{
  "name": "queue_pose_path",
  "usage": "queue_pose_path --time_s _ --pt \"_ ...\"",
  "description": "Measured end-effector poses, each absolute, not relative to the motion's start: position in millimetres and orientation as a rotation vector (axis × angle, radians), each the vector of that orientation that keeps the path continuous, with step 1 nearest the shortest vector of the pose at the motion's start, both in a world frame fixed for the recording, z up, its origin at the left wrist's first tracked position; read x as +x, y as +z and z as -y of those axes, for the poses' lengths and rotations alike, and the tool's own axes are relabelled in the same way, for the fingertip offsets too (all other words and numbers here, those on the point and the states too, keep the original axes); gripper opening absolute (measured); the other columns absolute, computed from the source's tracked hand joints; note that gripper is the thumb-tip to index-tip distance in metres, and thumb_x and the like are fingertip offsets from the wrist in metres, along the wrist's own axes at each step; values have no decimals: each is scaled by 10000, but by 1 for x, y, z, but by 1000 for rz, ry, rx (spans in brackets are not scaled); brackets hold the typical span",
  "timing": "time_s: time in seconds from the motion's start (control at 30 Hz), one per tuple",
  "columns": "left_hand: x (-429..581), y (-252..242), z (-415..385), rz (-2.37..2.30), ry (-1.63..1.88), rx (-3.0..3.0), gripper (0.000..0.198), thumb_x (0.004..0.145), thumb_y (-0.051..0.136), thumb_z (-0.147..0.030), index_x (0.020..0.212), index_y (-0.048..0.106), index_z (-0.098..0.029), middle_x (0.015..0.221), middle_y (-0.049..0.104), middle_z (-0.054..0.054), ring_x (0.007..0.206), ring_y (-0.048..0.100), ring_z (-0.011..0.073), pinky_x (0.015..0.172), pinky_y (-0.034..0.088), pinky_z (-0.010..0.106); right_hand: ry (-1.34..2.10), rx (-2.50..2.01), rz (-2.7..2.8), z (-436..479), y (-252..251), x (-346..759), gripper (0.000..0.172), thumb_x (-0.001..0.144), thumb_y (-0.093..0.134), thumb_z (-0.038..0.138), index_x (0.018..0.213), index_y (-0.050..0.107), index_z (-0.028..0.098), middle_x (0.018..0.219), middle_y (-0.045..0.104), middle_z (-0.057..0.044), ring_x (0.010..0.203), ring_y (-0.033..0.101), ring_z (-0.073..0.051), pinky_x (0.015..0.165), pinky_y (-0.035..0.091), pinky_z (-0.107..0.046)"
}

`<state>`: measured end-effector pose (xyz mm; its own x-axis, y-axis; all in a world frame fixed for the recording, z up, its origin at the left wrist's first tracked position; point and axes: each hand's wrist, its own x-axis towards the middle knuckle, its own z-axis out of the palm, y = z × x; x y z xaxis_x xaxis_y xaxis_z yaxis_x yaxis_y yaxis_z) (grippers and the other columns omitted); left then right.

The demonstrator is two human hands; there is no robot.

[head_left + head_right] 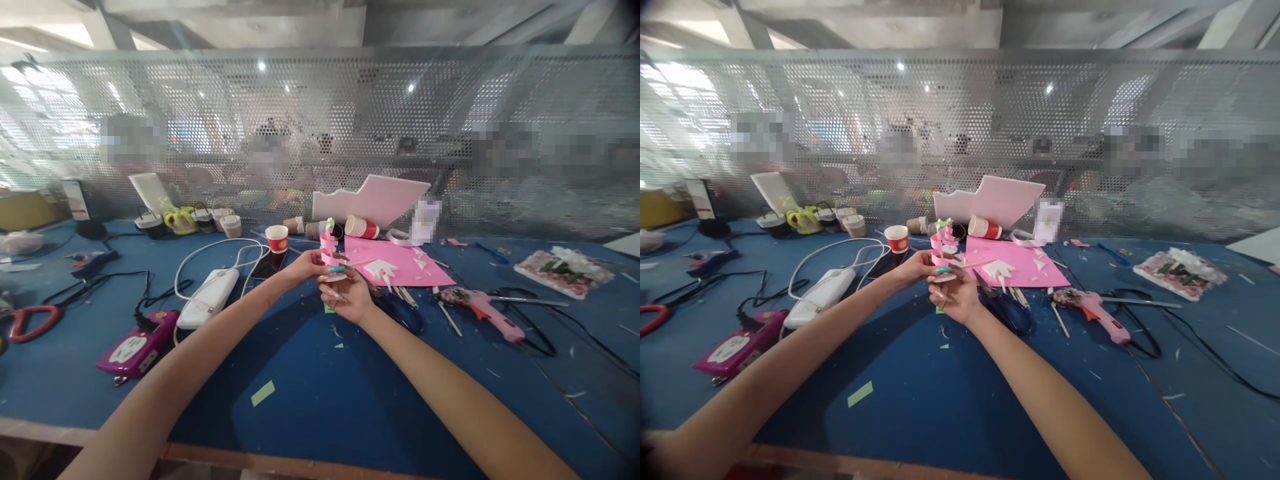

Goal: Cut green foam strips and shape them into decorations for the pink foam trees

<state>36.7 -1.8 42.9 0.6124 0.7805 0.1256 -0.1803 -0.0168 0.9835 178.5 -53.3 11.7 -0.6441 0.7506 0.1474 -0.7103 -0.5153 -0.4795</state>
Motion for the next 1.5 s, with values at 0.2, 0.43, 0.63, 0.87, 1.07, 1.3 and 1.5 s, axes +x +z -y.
queue_pose_path --time_s 0.2,0.43,0.63,0.87,1.07,1.3,1.5 --pt "39 49 8 -688 907 1397 438 577 777 -206 981 654 -90 731 689 57 579 589 107 501 408 194 2174 -160 728 51 10 175 230 818 361 302 775 535 157 716 622 -79 444 411 -105 405 287 -212" --pt "42 53 10 -813 1006 1370 437 631 735 -209 1047 629 -126 796 691 76 682 636 188 516 431 246 2179 -211 750 52 11 174 248 820 343 284 828 550 146 729 642 -83 423 415 -109 396 285 -222" --pt "44 55 5 -749 1119 1303 254 621 729 -177 846 629 -116 808 697 84 792 653 215 653 490 289 2218 -244 671 55 14 174 347 802 333 273 950 574 74 709 620 -81 420 390 -106 382 278 -222" --pt "41 65 5 -698 1234 1262 263 600 749 -211 812 613 -136 815 693 70 773 658 178 755 487 306 2249 -261 642 57 18 173 367 811 334 275 992 572 62 696 613 -77 406 355 -102 378 281 -226" --pt "42 59 7 -772 1143 1352 361 571 769 -197 892 623 -118 754 672 42 663 619 142 637 472 266 2243 -200 632 55 16 175 366 816 309 287 956 573 77 716 604 -73 423 346 -96 377 294 -216" --pt "46 51 10 -824 1075 1491 368 580 773 -188 914 641 -107 768 682 49 641 595 116 585 450 234 2223 -110 645 50 12 179 327 832 319 333 840 566 118 740 586 -71 461 364 -86 391 327 -194" --pt "49 47 11 -789 984 1495 379 572 784 -206 899 623 -103 747 676 40 643 612 124 608 466 250 2188 -112 646 53 12 180 236 815 384 336 781 531 155 728 554 -50 477 364 -86 395 324 -182"
